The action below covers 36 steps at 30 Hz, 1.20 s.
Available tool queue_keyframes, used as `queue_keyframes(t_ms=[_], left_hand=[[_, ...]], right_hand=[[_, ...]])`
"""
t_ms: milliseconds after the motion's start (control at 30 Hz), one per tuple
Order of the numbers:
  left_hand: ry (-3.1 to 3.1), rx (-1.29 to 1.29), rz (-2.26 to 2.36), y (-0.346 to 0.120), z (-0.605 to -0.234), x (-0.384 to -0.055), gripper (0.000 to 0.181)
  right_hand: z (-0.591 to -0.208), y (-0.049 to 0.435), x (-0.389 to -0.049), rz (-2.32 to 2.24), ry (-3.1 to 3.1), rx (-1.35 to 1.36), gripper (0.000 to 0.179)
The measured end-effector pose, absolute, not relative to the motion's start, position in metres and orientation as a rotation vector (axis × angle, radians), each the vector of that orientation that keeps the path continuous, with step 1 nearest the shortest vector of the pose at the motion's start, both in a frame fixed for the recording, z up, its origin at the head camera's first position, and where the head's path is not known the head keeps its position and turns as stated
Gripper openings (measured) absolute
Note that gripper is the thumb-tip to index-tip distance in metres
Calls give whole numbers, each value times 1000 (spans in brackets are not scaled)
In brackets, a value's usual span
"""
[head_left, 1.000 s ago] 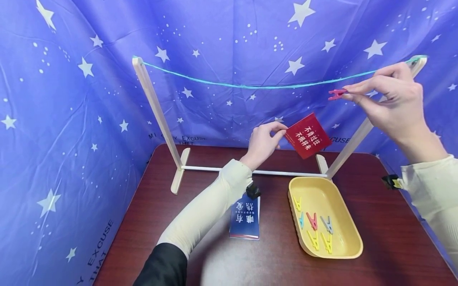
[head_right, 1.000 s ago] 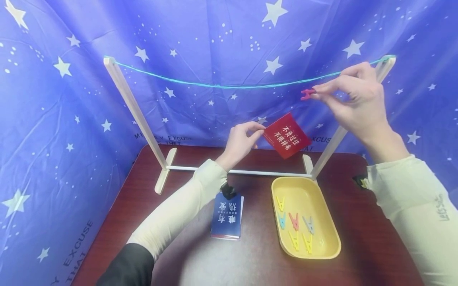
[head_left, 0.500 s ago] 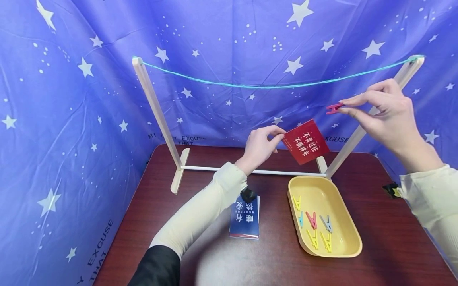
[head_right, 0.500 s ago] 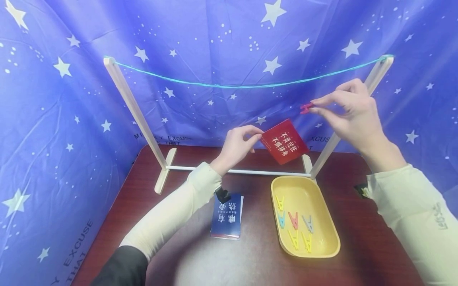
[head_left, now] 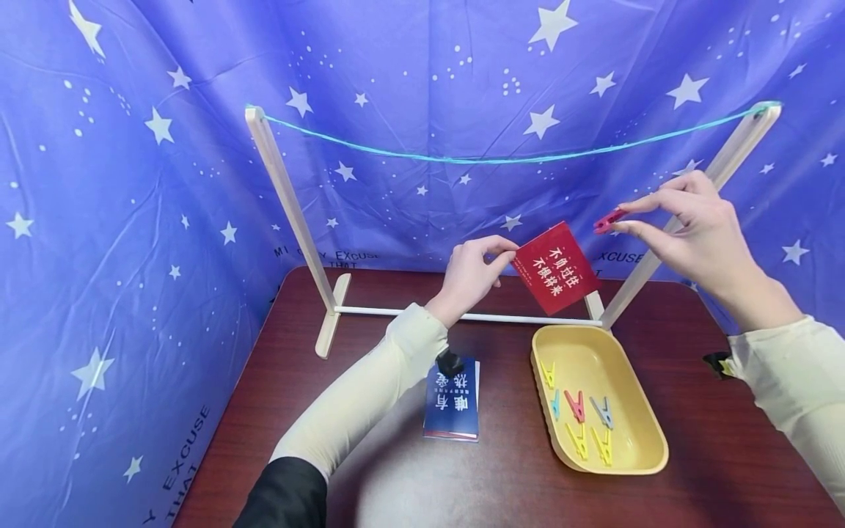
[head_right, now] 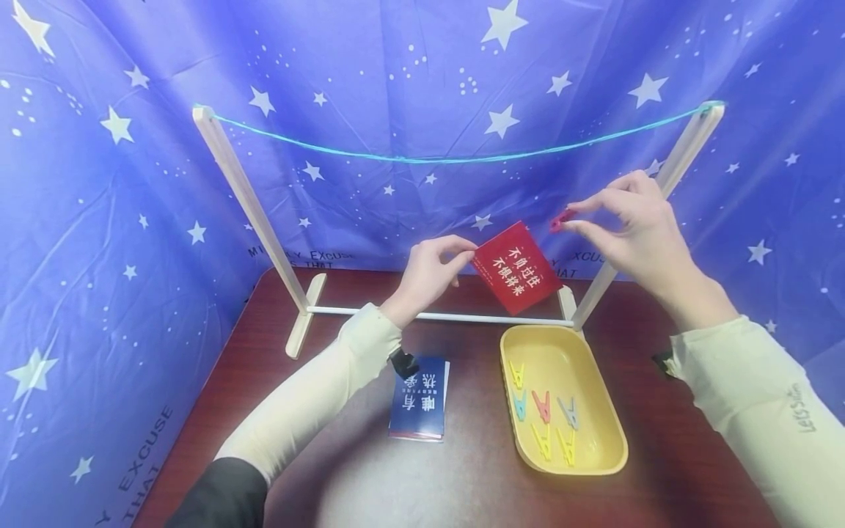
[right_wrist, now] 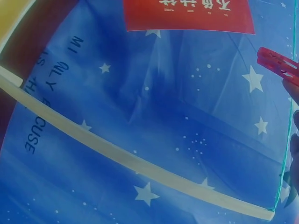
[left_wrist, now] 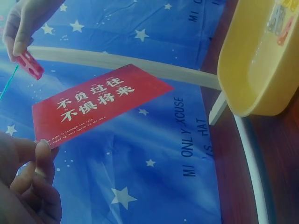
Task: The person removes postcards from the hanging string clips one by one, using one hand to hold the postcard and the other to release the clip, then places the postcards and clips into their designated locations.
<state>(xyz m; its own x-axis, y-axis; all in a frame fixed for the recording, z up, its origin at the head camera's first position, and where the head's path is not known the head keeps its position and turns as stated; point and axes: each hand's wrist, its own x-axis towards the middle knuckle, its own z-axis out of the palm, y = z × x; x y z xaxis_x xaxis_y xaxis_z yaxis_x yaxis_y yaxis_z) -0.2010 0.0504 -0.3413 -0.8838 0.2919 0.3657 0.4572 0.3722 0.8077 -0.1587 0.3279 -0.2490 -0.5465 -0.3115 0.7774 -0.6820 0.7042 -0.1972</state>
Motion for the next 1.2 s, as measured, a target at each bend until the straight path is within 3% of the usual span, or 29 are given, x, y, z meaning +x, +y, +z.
queue_keyframes(t_ms=[267, 367, 500, 567, 1200], left_hand=[[-2470, -673, -1579, 44, -347, -202, 14], [-2466, -678, -1625, 42, -348, -202, 13], [-2452, -678, -1675, 39, -350, -203, 12], [-2444, -675, -1689, 38, -350, -203, 12], [-2498, -651, -1711, 24, -360, -202, 10]], right_hand=[[-261, 334, -156, 637, -2260, 737, 89], [-266, 336, -156, 653, -2296, 726, 71], [-270, 336, -154, 651, -2338, 702, 32], [-272, 336, -154, 637, -2355, 692, 26], [-293, 338, -151, 638, -2468, 619, 36]])
